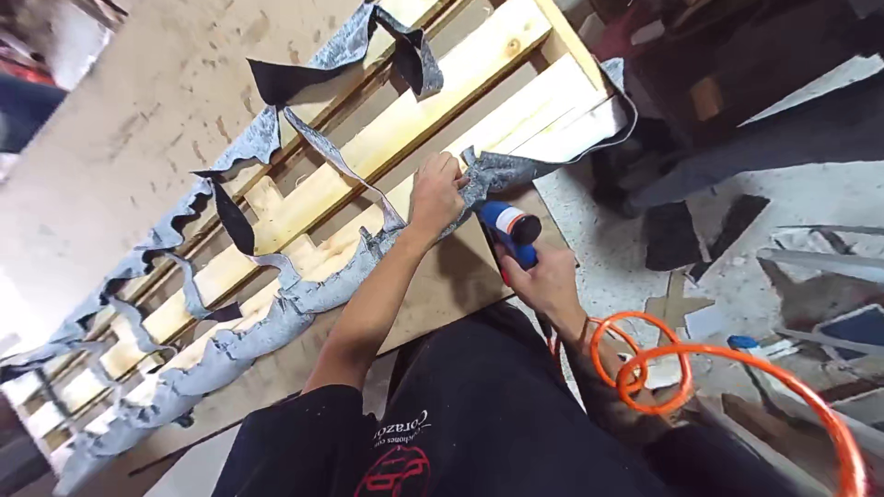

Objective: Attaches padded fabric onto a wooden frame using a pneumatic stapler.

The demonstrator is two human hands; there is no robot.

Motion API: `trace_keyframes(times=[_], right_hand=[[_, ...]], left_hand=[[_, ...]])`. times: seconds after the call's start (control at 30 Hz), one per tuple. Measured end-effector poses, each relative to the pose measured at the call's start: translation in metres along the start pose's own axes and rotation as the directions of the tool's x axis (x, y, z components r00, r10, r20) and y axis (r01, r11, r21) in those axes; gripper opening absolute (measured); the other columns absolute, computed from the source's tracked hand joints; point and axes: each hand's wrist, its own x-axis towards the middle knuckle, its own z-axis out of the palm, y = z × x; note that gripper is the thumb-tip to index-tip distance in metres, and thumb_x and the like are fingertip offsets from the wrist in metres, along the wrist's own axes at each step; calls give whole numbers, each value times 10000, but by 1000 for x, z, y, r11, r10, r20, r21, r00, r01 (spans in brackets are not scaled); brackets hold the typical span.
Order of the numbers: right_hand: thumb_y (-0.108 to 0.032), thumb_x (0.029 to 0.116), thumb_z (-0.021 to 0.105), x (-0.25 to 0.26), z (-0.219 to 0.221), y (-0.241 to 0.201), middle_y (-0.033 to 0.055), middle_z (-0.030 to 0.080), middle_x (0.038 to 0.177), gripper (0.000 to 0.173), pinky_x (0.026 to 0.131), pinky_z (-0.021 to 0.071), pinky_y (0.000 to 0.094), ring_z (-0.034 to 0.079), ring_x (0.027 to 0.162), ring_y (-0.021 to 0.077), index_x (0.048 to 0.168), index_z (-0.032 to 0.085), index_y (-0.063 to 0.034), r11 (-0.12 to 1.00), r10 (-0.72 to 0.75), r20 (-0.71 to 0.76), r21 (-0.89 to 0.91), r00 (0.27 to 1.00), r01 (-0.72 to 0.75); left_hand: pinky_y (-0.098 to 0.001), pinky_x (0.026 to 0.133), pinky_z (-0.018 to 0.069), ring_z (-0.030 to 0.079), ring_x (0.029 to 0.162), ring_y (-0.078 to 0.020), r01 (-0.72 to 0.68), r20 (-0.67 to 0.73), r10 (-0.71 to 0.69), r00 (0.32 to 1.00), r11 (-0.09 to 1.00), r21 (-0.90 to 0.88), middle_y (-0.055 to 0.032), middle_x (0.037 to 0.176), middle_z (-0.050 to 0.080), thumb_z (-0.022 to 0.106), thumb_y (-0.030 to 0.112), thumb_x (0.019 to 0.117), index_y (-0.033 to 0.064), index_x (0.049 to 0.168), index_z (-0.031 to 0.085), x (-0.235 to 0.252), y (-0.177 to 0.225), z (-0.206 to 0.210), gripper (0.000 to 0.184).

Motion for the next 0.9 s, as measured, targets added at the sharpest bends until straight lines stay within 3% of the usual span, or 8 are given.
trace_keyframes(times=[0.07,0.13,0.2,0.3,0.37,0.47,0.73,0.9], right_hand=[[-374,949,646,24,-3,4,80,637,641,334,524,505,435,642,577,215,861,688,-55,999,-37,30,-28,999,38],[-391,956,624,39,-5,2,85,611,617,360,506,480,465,622,555,239,835,672,-56,997,-32,80,-63,996,37],[-386,966,606,48,-8,-4,101,611,630,364,519,486,494,634,572,268,835,656,-50,994,0,151,-111,988,17],[-379,961,611,56,-6,-14,121,620,650,369,551,494,532,651,614,298,822,652,-40,985,60,177,-168,982,-30],[-397,966,617,53,-4,-19,122,631,663,385,568,503,532,659,628,297,838,658,-36,982,52,163,-188,985,-21],[-416,959,628,46,5,-26,121,643,660,400,569,512,529,667,622,294,853,669,-32,971,9,140,-237,990,25],[-367,950,645,33,32,-59,79,632,622,359,541,511,424,647,578,207,793,675,-45,961,-33,82,-272,996,54],[-361,962,655,25,37,-76,53,661,655,332,550,533,361,658,596,142,843,701,-55,964,-17,32,-265,999,25]], left_hand=[[-555,1100,361,615,1098,-291,2,35,-3,999,1000,31,-81,960,676,654,236,966,74,860,679,8,-5,-4,195],[-597,1110,308,602,1122,-244,32,131,-36,991,999,33,-17,979,690,667,303,963,136,919,698,15,-9,-13,175],[-557,1079,366,596,1099,-223,49,174,-44,984,998,-25,4,991,685,703,314,931,162,957,703,21,-17,-17,154],[-497,977,513,552,1202,-280,40,240,-10,971,992,-119,-65,1218,614,744,353,902,159,997,715,38,-34,-17,218],[-457,975,526,549,1212,-276,27,302,23,953,987,-159,-88,1291,586,766,389,893,156,993,724,46,-42,-20,257],[-433,955,543,573,1176,-218,14,342,62,938,976,-216,-59,1271,583,768,459,883,190,971,739,51,-52,-22,285],[-420,1016,530,560,1235,-204,-2,311,115,943,941,-339,-56,1290,594,776,463,881,194,975,777,49,-62,-23,285],[-433,1009,537,561,1241,-213,-16,315,129,940,941,-337,-47,1281,603,750,461,904,199,985,773,51,-65,-22,275]])
